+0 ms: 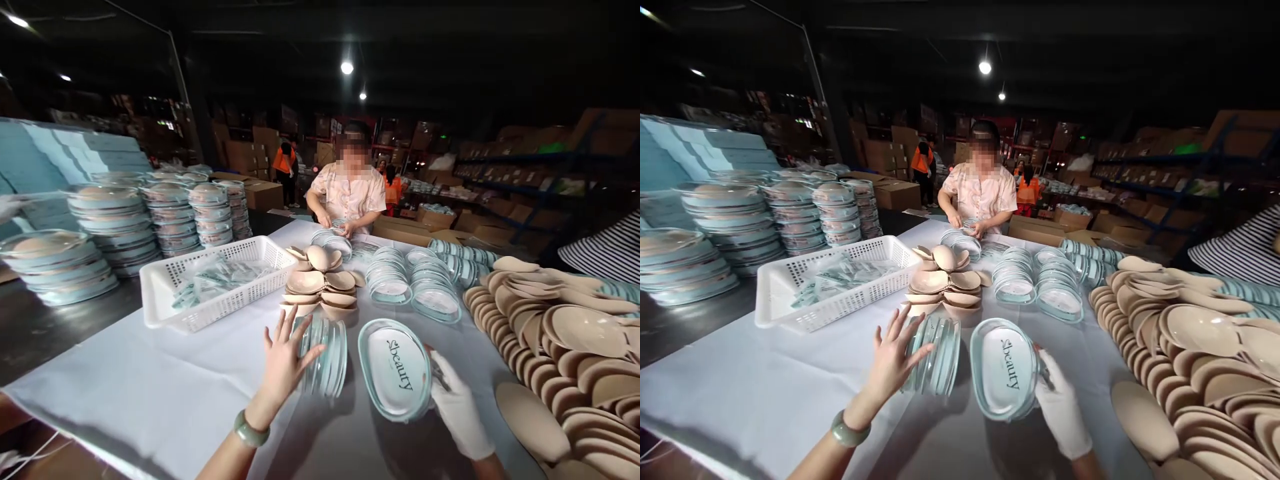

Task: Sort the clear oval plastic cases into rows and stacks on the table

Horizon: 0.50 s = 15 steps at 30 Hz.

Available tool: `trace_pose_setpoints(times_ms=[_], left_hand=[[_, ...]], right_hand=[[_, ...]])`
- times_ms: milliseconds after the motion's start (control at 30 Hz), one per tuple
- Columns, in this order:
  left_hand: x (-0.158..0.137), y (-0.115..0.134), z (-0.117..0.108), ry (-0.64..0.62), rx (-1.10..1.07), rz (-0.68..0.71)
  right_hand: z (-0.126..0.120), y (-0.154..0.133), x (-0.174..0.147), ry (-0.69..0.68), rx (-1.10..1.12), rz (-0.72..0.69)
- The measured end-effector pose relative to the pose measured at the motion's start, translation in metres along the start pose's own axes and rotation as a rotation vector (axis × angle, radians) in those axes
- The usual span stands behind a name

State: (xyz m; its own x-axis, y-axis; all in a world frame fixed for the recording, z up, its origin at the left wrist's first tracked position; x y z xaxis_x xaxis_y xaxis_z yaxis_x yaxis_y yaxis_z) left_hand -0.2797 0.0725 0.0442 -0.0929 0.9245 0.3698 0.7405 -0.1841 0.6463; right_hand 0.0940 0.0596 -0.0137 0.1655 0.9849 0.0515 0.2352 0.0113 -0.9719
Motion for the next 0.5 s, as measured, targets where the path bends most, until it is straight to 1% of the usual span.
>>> trace_pose_setpoints(times_ms=[33, 67, 100, 133, 167, 200, 233, 267, 300, 333, 367, 400, 467, 500], left_hand=[[-0.009, 0.012, -0.003, 0.068, -0.169, 0.031], [-0.018, 0.025, -0.001, 0.080, -0.380, 0.050], [-0.027, 0.037, 0.008, 0.030, -0.616, 0.037], [-0.035, 0.050, 0.024, -0.076, -0.854, -0.020], [-0.044, 0.062, 0.044, -0.208, -1.069, -0.123], [-0.053, 0.072, 0.061, -0.313, -1.241, -0.244], [-0.061, 0.080, 0.074, -0.375, -1.359, -0.352], [-0.065, 0.082, 0.080, -0.376, -1.422, -0.437], [-0.065, 0.080, 0.083, -0.335, -1.438, -0.485], [-0.063, 0.075, 0.082, -0.274, -1.418, -0.498], [-0.061, 0.067, 0.080, -0.212, -1.372, -0.494], [-0.059, 0.060, 0.079, -0.166, -1.312, -0.487], [-0.057, 0.048, 0.078, -0.126, -1.177, -0.444], [-0.057, 0.047, 0.078, -0.139, -1.112, -0.404]], right_hand=[[-0.003, -0.011, -0.010, 0.022, 0.033, -0.084], [-0.004, -0.025, -0.021, 0.033, 0.047, -0.166], [0.000, -0.039, -0.031, 0.021, 0.028, -0.236], [0.008, -0.052, -0.042, -0.021, -0.030, -0.298], [0.018, -0.066, -0.052, -0.068, -0.123, -0.364], [0.026, -0.077, -0.061, -0.091, -0.243, -0.425], [0.031, -0.085, -0.069, -0.069, -0.383, -0.473], [0.031, -0.089, -0.075, 0.004, -0.526, -0.493], [0.027, -0.091, -0.079, 0.107, -0.652, -0.491], [0.023, -0.090, -0.081, 0.200, -0.749, -0.466], [0.022, -0.085, -0.080, 0.244, -0.807, -0.421], [0.024, -0.078, -0.077, 0.231, -0.816, -0.378], [0.039, -0.065, -0.066, 0.092, -0.706, -0.352], [0.048, -0.061, -0.060, 0.017, -0.620, -0.357]])
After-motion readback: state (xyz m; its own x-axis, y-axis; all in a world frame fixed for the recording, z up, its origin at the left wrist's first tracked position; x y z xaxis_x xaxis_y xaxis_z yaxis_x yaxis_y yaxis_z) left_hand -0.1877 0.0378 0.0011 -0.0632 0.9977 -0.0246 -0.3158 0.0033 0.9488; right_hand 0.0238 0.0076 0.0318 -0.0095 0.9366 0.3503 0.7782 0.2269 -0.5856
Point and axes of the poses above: each hand's wrist, its own x-axis towards the middle knuckle, its own z-axis out of the palm, y = z × x, the point moved 10 cm from there along x, towards the middle knuckle, and after that the axes turned 5 degrees about -y, right-handed, at the moved point
